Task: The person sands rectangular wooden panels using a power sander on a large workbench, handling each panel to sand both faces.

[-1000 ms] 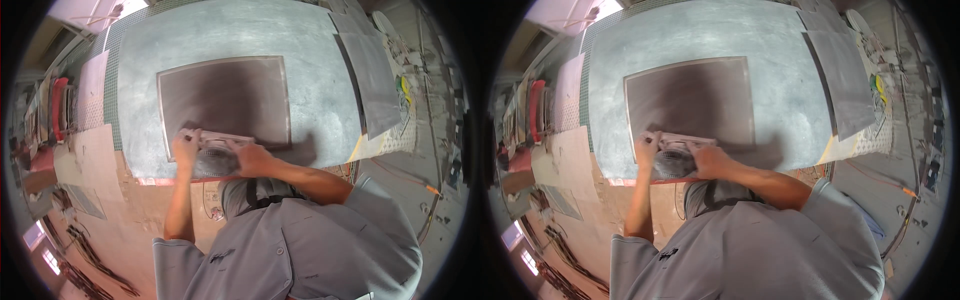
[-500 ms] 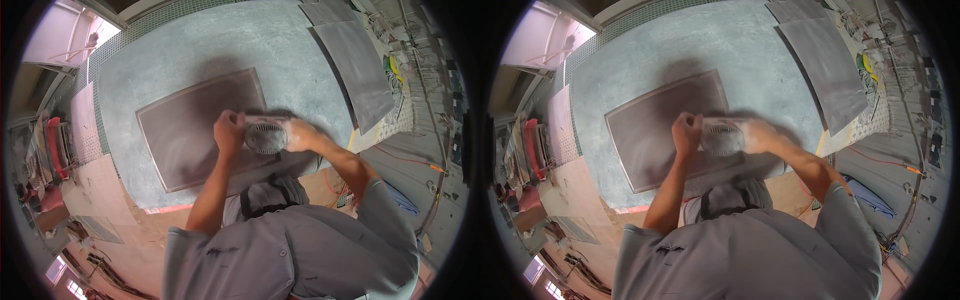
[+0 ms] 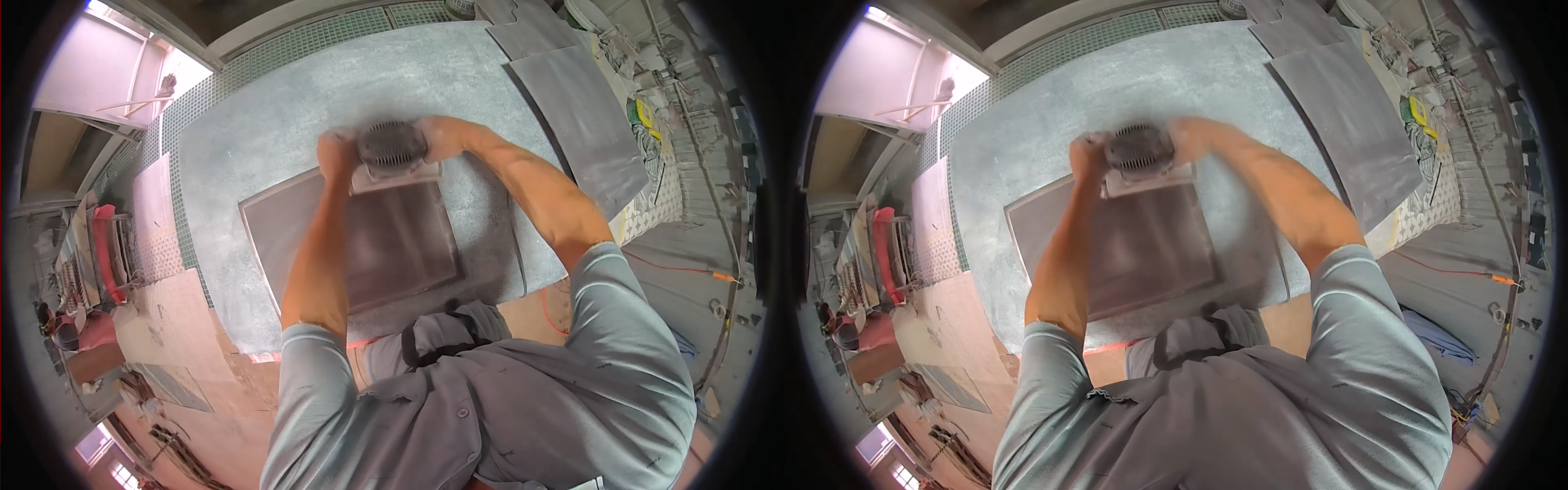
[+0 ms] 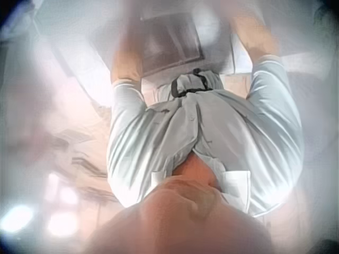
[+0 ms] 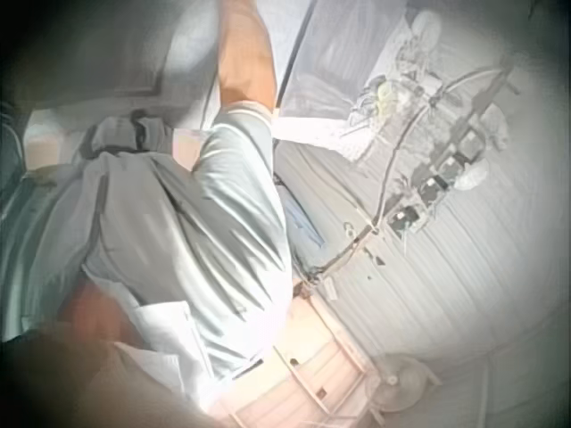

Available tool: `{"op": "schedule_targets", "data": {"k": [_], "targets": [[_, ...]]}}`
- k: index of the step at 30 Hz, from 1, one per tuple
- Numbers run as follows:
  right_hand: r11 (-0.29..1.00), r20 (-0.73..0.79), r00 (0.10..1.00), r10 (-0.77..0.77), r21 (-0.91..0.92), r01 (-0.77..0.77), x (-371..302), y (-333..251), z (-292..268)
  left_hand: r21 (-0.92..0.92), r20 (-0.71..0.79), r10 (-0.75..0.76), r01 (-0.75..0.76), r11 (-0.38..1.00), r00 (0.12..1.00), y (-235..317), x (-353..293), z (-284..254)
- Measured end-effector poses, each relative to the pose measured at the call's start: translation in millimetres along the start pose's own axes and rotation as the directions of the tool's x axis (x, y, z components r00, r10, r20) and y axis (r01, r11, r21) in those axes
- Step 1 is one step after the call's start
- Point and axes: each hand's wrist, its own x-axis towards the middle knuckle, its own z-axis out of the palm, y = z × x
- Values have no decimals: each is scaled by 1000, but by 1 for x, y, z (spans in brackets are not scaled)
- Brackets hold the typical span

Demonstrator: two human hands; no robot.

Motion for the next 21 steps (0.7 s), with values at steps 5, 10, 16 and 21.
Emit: {"op": "schedule_targets", "data": {"k": [5, 10, 16, 21], "targets": [[976, -70, 990, -125, -189, 109, -93, -18, 100, 25, -64, 143, -142, 990, 988, -43, -150, -17], [994, -13, 999, 52, -100, -53, -213, -105, 172, -22, 18, 8, -8, 1000, 1000, -69, -304, -46], [936, -45, 936, 350, -34, -352, -297, -109, 218, -375, 242, 94, 4, 927, 966, -37, -347, -44], [814, -462, 675, 576, 245, -527, -361, -72, 226, 91, 246, 460, -493, 865, 853, -55, -340, -70]]}}
